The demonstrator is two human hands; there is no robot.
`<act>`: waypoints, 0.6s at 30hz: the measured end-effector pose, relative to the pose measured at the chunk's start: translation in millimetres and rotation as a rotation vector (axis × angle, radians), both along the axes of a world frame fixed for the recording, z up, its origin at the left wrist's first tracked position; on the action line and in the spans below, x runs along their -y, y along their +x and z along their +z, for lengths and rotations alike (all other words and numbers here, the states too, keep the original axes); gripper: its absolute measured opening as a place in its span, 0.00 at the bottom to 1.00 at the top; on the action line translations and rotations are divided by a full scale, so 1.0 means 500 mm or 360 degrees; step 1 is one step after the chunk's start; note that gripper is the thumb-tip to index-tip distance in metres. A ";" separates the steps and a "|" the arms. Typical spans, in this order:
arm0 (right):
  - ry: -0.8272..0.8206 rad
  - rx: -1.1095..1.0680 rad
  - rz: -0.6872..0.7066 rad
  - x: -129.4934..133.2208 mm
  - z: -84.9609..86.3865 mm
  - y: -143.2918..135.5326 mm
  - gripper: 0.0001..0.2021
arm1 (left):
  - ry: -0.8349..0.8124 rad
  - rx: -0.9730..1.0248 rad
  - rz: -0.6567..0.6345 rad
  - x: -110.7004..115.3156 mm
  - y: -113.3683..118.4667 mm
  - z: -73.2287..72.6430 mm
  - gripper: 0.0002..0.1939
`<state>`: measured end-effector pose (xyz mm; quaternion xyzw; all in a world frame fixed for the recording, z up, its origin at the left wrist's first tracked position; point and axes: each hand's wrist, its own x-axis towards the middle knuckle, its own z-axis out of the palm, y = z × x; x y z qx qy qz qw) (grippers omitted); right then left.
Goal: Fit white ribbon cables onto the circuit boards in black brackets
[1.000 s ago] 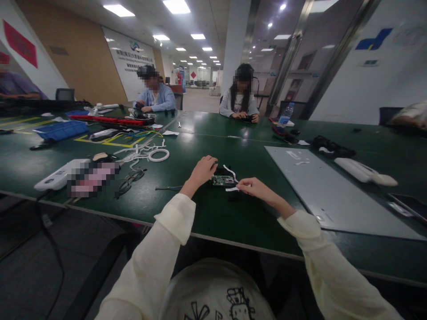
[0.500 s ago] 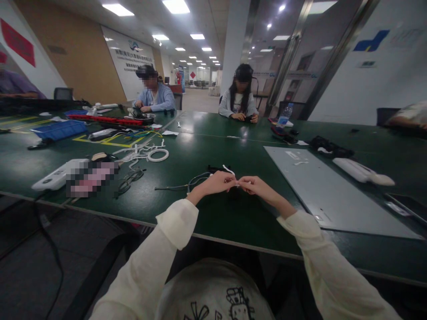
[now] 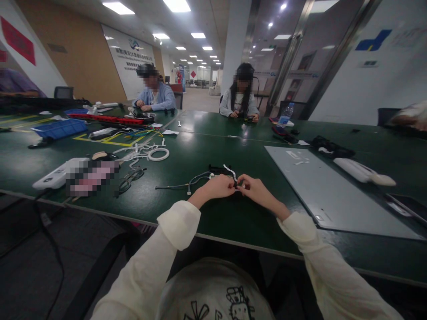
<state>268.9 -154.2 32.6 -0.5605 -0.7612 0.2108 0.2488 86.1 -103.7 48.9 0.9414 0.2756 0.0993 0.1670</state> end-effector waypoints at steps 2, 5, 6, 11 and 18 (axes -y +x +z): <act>0.0045 0.0106 -0.0013 0.000 -0.002 0.000 0.09 | 0.0152 -0.0097 0.0023 0.006 0.004 0.000 0.12; 0.0094 0.0273 -0.0028 0.000 -0.003 -0.001 0.09 | 0.0318 -0.0209 0.0038 0.013 0.009 0.002 0.12; 0.0108 0.0327 -0.0027 0.000 -0.004 -0.001 0.09 | 0.0350 -0.0229 0.0036 0.014 0.009 0.003 0.12; 0.0148 0.0538 -0.0110 -0.002 -0.001 0.008 0.12 | 0.0473 -0.0252 0.0023 0.017 0.004 0.008 0.11; 0.0249 0.0293 -0.0891 -0.068 0.029 0.211 0.16 | 0.0550 -0.0199 0.0044 0.011 -0.001 0.004 0.14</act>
